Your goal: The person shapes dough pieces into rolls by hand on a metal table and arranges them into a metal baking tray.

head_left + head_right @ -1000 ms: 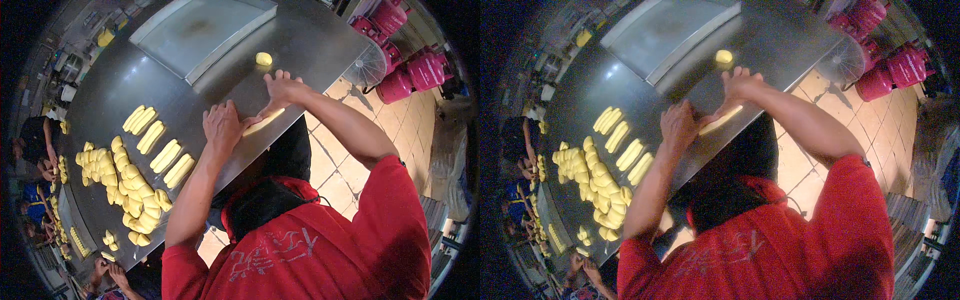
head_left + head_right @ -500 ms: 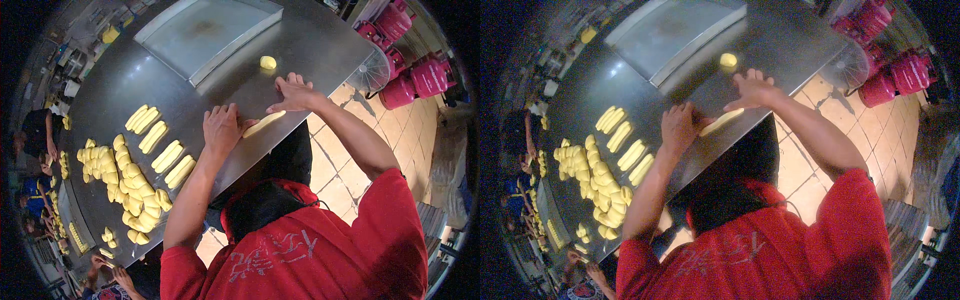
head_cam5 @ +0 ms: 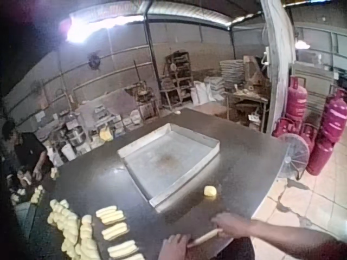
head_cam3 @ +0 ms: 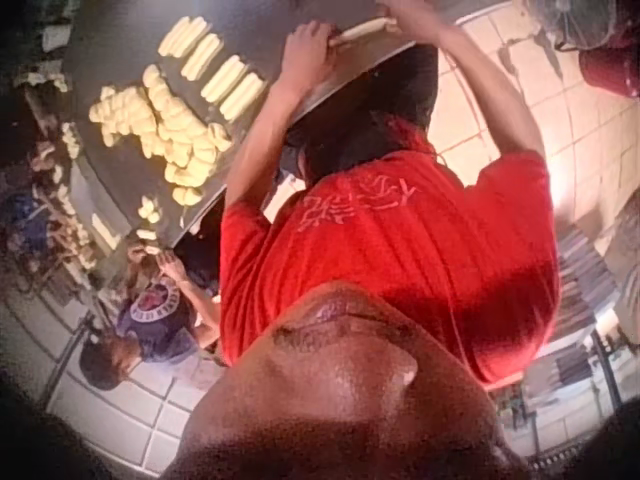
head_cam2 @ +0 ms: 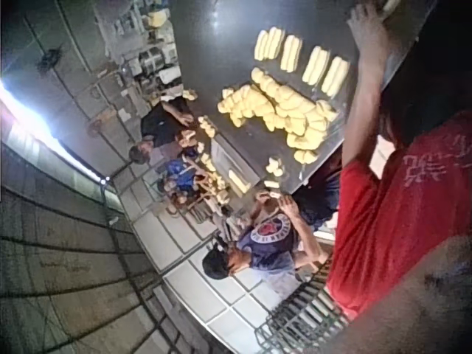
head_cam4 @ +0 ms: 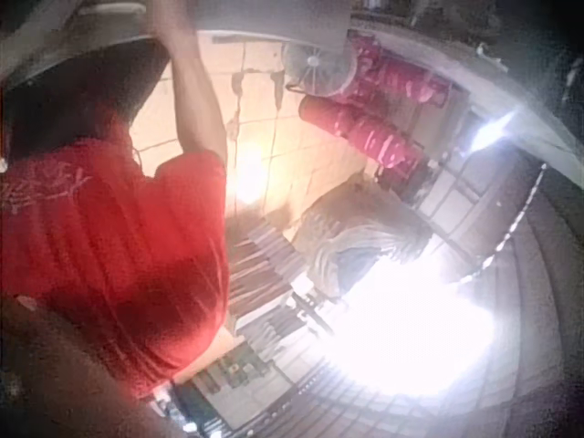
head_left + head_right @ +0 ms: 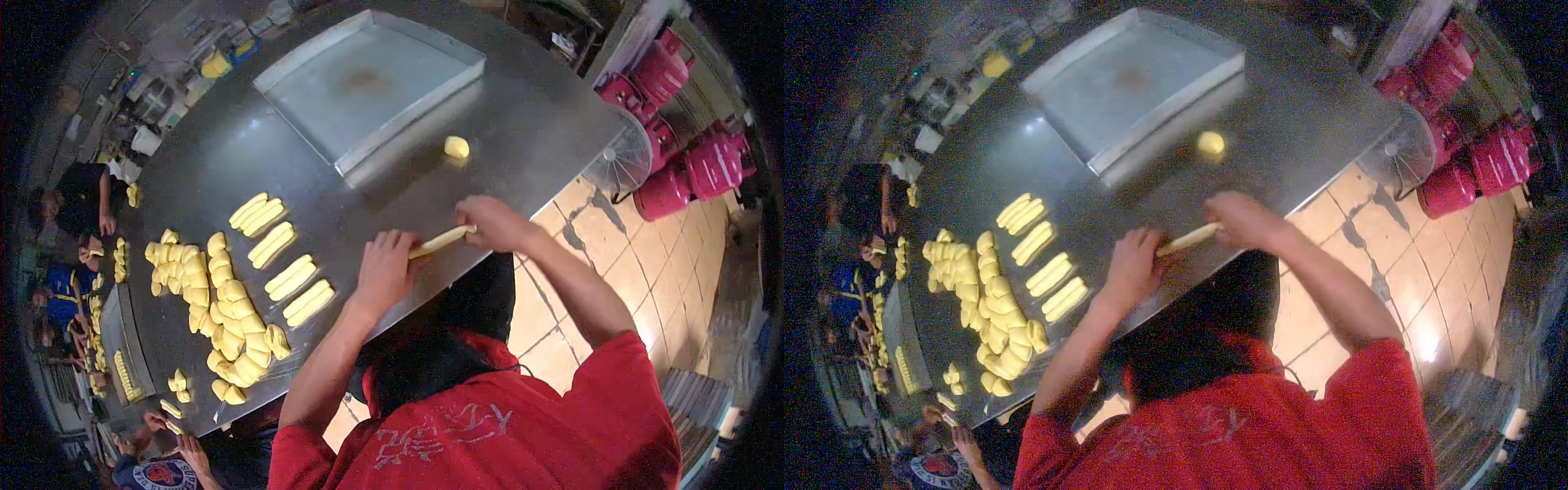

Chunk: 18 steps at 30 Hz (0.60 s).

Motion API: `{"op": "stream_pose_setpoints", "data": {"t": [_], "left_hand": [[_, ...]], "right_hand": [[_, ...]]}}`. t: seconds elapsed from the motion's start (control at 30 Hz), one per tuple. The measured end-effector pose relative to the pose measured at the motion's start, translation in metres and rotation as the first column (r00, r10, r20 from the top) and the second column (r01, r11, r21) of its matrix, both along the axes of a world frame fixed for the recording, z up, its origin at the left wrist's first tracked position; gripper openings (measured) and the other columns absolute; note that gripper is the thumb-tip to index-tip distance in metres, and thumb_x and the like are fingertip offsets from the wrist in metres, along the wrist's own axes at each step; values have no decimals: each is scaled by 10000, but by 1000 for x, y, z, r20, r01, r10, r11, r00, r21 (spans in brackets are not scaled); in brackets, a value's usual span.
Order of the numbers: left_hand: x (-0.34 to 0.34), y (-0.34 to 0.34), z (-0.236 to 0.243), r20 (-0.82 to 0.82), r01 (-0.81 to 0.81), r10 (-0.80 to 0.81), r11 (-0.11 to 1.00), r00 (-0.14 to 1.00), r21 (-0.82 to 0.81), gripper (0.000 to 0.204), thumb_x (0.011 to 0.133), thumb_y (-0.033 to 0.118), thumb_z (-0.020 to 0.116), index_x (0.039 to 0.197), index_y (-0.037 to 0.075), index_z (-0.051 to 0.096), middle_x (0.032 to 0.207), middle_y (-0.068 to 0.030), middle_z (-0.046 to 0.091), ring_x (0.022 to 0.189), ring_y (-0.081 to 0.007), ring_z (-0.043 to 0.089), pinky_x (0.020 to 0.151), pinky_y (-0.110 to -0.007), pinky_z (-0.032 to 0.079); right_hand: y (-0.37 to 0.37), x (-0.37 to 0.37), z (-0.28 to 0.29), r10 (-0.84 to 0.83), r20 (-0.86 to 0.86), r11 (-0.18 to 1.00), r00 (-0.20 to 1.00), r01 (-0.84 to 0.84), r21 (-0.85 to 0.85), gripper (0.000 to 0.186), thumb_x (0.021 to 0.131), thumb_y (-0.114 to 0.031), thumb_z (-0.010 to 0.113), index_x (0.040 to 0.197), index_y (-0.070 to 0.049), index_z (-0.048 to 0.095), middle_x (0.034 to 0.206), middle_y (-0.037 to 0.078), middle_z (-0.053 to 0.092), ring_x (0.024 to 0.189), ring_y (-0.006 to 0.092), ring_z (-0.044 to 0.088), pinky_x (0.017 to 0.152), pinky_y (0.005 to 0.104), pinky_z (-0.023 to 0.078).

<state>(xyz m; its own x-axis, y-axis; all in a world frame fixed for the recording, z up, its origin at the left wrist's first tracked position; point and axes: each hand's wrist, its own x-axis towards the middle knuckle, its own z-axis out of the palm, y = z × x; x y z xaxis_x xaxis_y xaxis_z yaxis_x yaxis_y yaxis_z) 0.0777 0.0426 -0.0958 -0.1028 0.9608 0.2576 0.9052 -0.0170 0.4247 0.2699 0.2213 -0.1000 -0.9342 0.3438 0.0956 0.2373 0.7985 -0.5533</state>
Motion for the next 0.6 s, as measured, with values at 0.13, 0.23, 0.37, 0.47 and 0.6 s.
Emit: {"op": "stream_pose_setpoints", "data": {"t": [0.13, 0.23, 0.37, 0.47, 0.6], "left_hand": [[-21, 15, 14, 69, 104, -99, 991, 993, -81, 238, 835, 208, 653, 1021, 64, 614, 992, -127, 598, 979, -338, 551, 809, -448, 444], [-48, 40, 20, 37, 72, -70, 995, 997, -69, 241, 844, 191, 641, 1047, 63, 614, 1002, -130, 596, 989, -346, 548, 821, -455, 444], [-57, 41, 8, 62, 22, -13, 990, 998, -142, 330, 859, 181, 641, 1159, 55, 582, 1040, -191, 575, 1004, -401, 539, 864, -462, 450], [-36, 34, 23, 107, -50, 59, 995, 992, -89, 383, 884, 186, 626, 1230, 43, 545, 1100, -197, 577, 1059, -392, 541, 910, -441, 447], [-21, 28, 40, 296, -157, 144, 987, 944, 21, 407, 910, 185, 611, 1261, -2, 521, 1137, -190, 607, 1026, -337, 603, 889, -388, 479]], "right_hand": [[5, -20, 30, -57, -35, 997, 998, 55, -53, 216, 696, -103, 660, 895, -25, 629, 812, 172, 622, 745, 313, 615, 682, 372, 493], [37, -33, 18, -23, -161, 1000, 987, 24, 1, 199, 724, -119, 651, 890, -11, 633, 784, 166, 622, 754, 310, 619, 699, 376, 499], [71, -40, 11, -220, -49, 965, 974, 209, -160, 245, 762, -178, 694, 931, -14, 626, 880, 185, 647, 826, 385, 612, 760, 418, 496], [75, -44, 15, -500, -284, 858, 818, 512, -36, 263, 788, -213, 683, 947, -7, 643, 950, 191, 660, 867, 369, 630, 809, 416, 502], [73, -55, 12, -486, -70, 873, 871, 478, -100, 283, 772, -198, 693, 981, -13, 647, 964, 188, 656, 874, 356, 636, 815, 418, 504]]}}
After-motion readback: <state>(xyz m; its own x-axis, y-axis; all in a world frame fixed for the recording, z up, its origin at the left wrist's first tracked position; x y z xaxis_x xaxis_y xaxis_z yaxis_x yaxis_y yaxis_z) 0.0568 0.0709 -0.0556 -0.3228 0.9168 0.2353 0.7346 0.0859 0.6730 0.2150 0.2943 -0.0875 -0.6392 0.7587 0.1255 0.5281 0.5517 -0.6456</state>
